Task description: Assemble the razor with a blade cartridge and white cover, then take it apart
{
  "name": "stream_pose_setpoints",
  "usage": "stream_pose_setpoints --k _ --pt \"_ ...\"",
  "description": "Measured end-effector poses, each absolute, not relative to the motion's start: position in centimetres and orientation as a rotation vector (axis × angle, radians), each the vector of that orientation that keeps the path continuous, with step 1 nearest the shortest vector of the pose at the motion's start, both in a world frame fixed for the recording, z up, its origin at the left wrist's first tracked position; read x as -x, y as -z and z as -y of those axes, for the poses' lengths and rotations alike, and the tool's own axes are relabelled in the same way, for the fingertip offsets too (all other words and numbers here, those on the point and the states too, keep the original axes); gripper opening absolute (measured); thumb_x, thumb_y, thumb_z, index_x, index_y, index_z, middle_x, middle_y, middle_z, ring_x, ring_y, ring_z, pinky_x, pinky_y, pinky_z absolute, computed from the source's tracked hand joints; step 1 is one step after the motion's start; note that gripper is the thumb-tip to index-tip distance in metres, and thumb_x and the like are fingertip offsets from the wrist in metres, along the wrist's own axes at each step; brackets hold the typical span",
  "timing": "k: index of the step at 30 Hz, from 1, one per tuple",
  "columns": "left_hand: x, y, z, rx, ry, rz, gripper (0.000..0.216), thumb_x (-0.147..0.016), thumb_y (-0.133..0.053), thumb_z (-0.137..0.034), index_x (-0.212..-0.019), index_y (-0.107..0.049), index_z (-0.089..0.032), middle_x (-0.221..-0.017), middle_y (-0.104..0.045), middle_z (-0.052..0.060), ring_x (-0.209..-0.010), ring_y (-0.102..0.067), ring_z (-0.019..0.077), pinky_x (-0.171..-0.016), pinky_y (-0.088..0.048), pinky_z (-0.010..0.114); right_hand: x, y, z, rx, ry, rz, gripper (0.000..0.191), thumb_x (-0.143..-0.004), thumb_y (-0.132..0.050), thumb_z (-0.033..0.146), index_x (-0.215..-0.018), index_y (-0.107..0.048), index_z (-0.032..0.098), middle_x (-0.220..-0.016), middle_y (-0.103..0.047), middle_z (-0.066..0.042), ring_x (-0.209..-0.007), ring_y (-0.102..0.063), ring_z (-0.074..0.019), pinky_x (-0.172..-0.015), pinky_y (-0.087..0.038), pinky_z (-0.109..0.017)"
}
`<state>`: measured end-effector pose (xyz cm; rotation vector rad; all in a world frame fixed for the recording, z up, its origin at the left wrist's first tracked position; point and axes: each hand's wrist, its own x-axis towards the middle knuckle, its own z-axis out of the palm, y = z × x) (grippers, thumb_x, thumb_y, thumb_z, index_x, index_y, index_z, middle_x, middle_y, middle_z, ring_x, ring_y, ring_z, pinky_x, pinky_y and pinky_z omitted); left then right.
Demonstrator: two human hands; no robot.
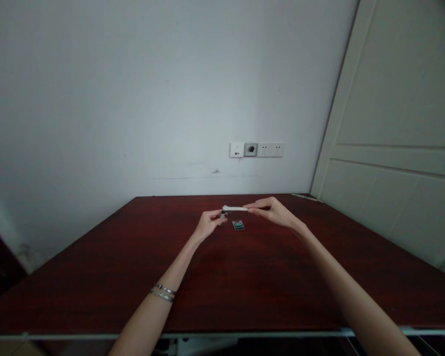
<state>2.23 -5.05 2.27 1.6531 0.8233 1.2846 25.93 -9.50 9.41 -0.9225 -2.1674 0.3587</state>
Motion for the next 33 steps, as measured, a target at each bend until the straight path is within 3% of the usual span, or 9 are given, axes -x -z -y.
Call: stream_pose_setpoints --k 16,20,24,29,33 --pt "-2.3 -2.1 5.0 -1.611 -1.294 -0.78 0.029 -0.062 -0.069 -0.024 -0.085 -0.064 -0.008 -0.068 -0.067 0.008 -0.062 -0.062 0.0167 -0.058 -0.045 0.027 -25.4 -6.9 9.9 0.892 -0.412 1.975 0.033 -0.08 -0.054 0.038 -0.102 -0.068 0.019 -0.094 -0.069 -0.007 -0.082 -0.061 -0.0196 -0.075 -0.046 -0.032" --pt "-2.4 -1.7 4.8 -1.541 -1.259 -0.816 0.029 -0.065 -0.065 -0.026 -0.088 -0.058 -0.01 -0.067 -0.065 0.006 -0.058 -0.063 0.0175 -0.052 -0.045 0.025 -23.8 -5.2 10.1 0.956 -0.499 1.716 0.04 -0.082 -0.048 0.042 -0.109 -0.062 0.015 -0.068 -0.062 -0.002 -0.056 -0.053 -0.012 -0.052 -0.044 -0.024" --pt "-2.4 -1.4 4.6 -1.569 -1.234 -0.806 0.025 -0.066 -0.063 -0.025 -0.086 -0.056 -0.011 -0.065 -0.063 0.004 -0.054 -0.063 0.0163 -0.05 -0.044 0.023 -21.1 -3.4 10.5 0.911 -0.858 1.545 0.036 -0.08 -0.047 0.049 -0.096 -0.054 0.017 -0.048 -0.042 0.008 -0.033 -0.033 -0.0053 -0.03 -0.027 -0.017" --pt "-2.4 -1.4 4.4 -1.622 -1.236 -0.775 0.025 -0.066 -0.065 -0.027 -0.084 -0.056 -0.011 -0.064 -0.063 0.004 -0.053 -0.062 0.0156 -0.051 -0.044 0.024 -19.0 -3.3 10.9 0.855 -1.121 1.435 0.035 -0.073 -0.053 0.053 -0.082 -0.045 0.02 -0.051 -0.044 0.009 -0.029 -0.029 -0.0029 -0.025 -0.018 -0.014" --pt "-2.5 -1.4 4.5 -1.631 -1.251 -0.765 0.027 -0.065 -0.067 -0.028 -0.084 -0.058 -0.01 -0.064 -0.063 0.005 -0.054 -0.061 0.0156 -0.052 -0.045 0.025 -18.0 -2.5 11.4 0.818 -1.296 1.343 0.036 -0.073 -0.053 0.055 -0.081 -0.045 0.02 -0.044 -0.032 0.012 -0.031 -0.019 -0.002 -0.027 -0.014 -0.012"
